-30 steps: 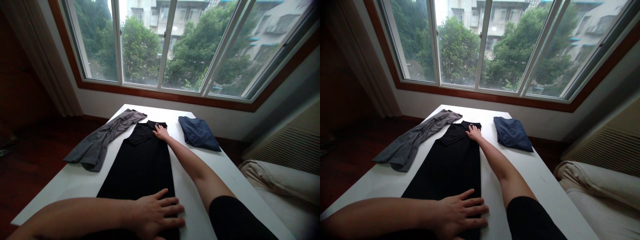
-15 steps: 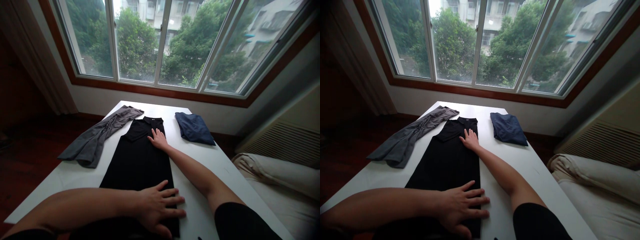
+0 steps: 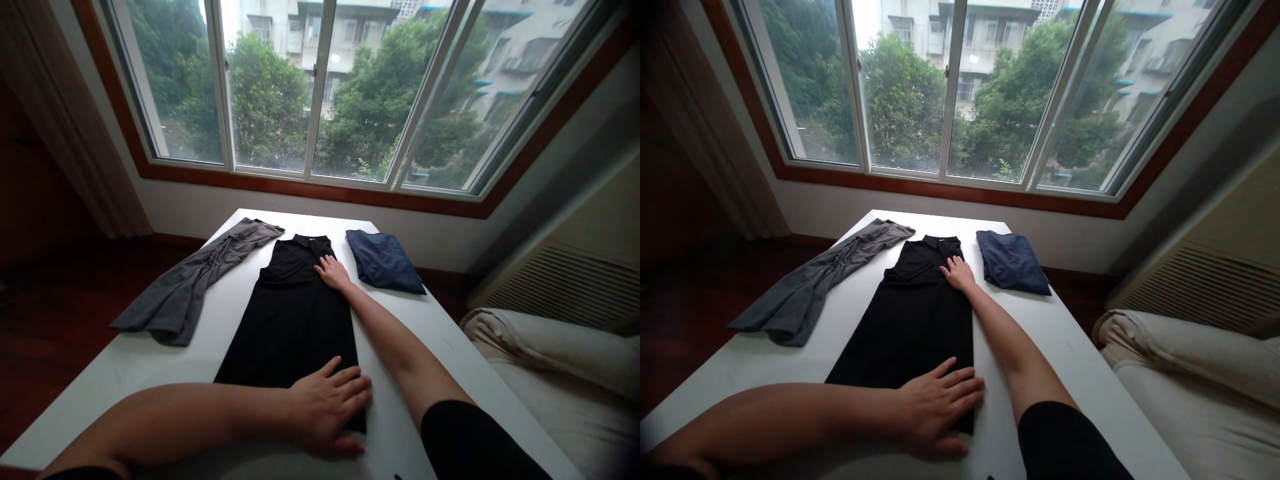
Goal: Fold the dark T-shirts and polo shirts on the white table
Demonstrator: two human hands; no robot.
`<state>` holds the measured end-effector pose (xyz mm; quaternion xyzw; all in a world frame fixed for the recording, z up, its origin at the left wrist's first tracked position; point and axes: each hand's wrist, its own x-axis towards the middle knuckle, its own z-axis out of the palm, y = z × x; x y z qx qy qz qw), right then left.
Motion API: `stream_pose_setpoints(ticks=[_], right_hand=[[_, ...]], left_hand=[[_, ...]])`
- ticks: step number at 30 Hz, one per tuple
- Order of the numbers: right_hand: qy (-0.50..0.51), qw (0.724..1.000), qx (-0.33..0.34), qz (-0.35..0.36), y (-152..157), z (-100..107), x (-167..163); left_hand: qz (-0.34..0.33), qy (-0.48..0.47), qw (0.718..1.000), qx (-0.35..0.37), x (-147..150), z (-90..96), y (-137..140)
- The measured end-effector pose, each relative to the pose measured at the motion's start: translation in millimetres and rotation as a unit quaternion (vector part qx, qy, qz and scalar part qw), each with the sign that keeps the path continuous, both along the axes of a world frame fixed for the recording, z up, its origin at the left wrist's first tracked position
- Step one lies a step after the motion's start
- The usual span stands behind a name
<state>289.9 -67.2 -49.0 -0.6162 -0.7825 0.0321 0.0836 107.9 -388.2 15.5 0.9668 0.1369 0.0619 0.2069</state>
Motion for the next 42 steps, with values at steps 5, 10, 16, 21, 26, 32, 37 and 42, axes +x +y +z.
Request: stream_pose_setpoints(ticks=[5, 10, 16, 21, 26, 32, 37, 42], right_hand=[[0.001, 1.0, -0.012, -0.026, -16, 9, -10], [0.039, 0.997, 0.072, 0.009, -50, 32, -17], [0.059, 0.968, 0.05, 0.237, -135, 52, -67], [0.045, 0.865, -0.02, 0.499, -222, 62, -134], [-0.003, 0.854, -0.082, 0.513, -276, 70, -180], [-0.018, 0.876, -0.123, 0.466, -306, 71, -192], [0.15, 0.883, -0.159, 0.415, -315, 72, -175], [0.355, 0.816, -0.266, 0.37, -323, 79, -150]], left_hand=[[0.051, -0.041, 0.996, -0.059, 13, -0.5, -22], [0.129, -0.116, 0.985, -0.017, 1, 15.2, 10], [0.463, -0.189, 0.862, 0.089, -83, 20.1, 158], [0.574, -0.026, 0.814, 0.086, -146, -11.9, 249], [0.562, 0.037, 0.824, 0.068, -154, -33.3, 270], [0.559, 0.042, 0.828, 0.018, -138, -39.3, 286], [0.578, 0.014, 0.814, -0.05, -132, -31.2, 298], [0.573, -0.029, 0.806, -0.145, -122, -13.5, 302]])
